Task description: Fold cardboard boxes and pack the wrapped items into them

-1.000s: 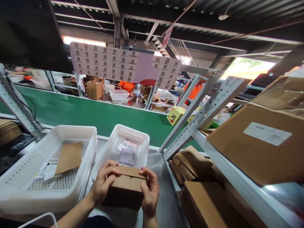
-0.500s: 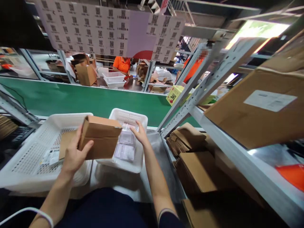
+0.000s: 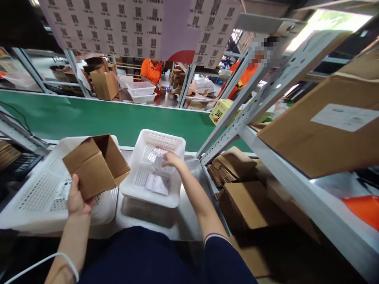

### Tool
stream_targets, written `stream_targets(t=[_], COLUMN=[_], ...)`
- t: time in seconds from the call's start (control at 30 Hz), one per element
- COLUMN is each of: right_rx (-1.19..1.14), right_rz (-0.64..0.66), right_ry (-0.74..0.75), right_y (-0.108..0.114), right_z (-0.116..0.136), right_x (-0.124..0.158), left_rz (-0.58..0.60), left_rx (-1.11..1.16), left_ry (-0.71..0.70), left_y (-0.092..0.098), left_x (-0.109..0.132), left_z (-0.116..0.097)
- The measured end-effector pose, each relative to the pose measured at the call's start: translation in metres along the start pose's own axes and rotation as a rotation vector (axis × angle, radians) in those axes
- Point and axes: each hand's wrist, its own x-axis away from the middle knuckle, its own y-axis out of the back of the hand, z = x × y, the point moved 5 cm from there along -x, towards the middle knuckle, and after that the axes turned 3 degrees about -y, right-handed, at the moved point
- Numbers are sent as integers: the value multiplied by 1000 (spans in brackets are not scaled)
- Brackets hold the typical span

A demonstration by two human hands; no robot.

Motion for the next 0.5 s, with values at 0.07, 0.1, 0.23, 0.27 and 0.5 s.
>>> stream_targets(t=[0.07,0.1,0.23,0.27,0.5], right_rx=[1,-1,-20,-2,414], right_rz=[23,34,34,36,95], right_ry=[85,136,342,383,361], right_y=[5,0,-51,-67,-113], right_z=[4,11,58,71,84], right_x=[6,12,37,41,18], left_rz=[18,47,188,186,53], left_rx=[49,67,82,92,170], left_ry=[34,54,119,132,190], left_y=[-1,-1,-3,-2,5], left_x=[-3,-5,-13,-15,-10], left_z=[1,2,6,7,10])
